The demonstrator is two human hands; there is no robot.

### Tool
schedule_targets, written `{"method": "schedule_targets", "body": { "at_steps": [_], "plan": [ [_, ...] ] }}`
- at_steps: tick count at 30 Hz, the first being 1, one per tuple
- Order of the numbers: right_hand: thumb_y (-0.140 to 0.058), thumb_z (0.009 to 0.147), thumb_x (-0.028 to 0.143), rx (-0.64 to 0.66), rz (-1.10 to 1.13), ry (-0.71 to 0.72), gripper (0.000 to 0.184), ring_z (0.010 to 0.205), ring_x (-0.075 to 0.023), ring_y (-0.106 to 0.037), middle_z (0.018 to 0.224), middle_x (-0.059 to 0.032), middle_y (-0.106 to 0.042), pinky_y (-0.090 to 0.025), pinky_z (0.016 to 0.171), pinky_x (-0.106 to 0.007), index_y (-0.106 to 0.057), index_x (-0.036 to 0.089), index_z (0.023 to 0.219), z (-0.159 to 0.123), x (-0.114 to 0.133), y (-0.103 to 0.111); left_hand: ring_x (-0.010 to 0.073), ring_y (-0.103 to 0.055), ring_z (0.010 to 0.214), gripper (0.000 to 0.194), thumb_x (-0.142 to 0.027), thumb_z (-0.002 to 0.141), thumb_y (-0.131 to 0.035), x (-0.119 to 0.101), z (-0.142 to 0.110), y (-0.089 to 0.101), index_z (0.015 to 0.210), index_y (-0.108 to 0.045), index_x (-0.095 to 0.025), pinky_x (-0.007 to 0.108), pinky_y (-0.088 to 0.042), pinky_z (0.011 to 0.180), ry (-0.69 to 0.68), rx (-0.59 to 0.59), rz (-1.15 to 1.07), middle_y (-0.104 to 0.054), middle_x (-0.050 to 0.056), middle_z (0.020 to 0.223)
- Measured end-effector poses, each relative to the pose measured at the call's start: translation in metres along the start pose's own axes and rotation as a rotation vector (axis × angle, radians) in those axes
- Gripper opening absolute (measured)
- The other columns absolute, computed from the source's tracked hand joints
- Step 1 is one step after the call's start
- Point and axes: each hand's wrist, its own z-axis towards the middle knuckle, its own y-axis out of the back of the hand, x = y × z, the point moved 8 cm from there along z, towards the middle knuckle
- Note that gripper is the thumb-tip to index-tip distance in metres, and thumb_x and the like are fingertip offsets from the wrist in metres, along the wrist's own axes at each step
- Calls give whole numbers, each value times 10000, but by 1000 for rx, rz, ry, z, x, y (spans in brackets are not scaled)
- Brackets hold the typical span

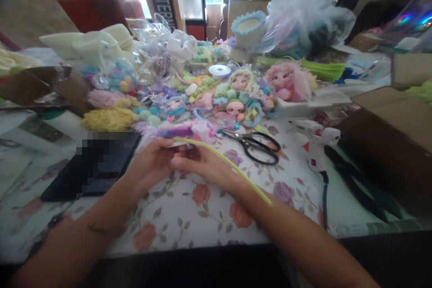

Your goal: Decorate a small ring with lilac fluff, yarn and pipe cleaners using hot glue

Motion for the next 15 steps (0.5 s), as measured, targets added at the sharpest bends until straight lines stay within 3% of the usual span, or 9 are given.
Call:
{"method": "schedule_targets", "body": {
  "at_steps": [3, 6, 10, 15],
  "plan": [
    [-745, 803, 510, -77, 72, -3, 326, 921, -184, -656, 937, -31, -703, -531, 902, -355, -743, 220, 951, 1, -3, 8, 101, -618, 542, 61, -120, 720, -664, 4, 0, 0, 675, -685, -85, 178, -536, 542, -13, -4, 30, -674, 53, 625],
    [-726, 801, 544, -135, 145, -50, 350, 810, -174, -656, 782, -22, -695, -515, 901, -362, -738, 197, 760, 1, -7, 13, 83, -607, 534, 85, -110, 731, -686, 10, 1, -1, 649, -695, -89, 150, -518, 539, 6, 8, 75, -661, 42, 590],
    [-721, 808, 507, -194, 115, -67, 320, 770, -171, -647, 754, -22, -708, -495, 871, -347, -741, 203, 710, 0, -11, 18, 82, -601, 544, 89, -118, 743, -704, 11, 2, -3, 658, -714, -92, 148, -509, 522, -13, 30, 135, -664, 39, 603],
    [-712, 798, 485, -284, 39, -63, 304, 749, -168, -609, 750, -19, -705, -467, 818, -333, -730, 196, 704, -1, -16, 28, 81, -624, 549, 111, -63, 760, -680, 10, 1, 0, 659, -708, -98, 135, -523, 522, -16, -48, 79, -686, 39, 625]
  ]
}}
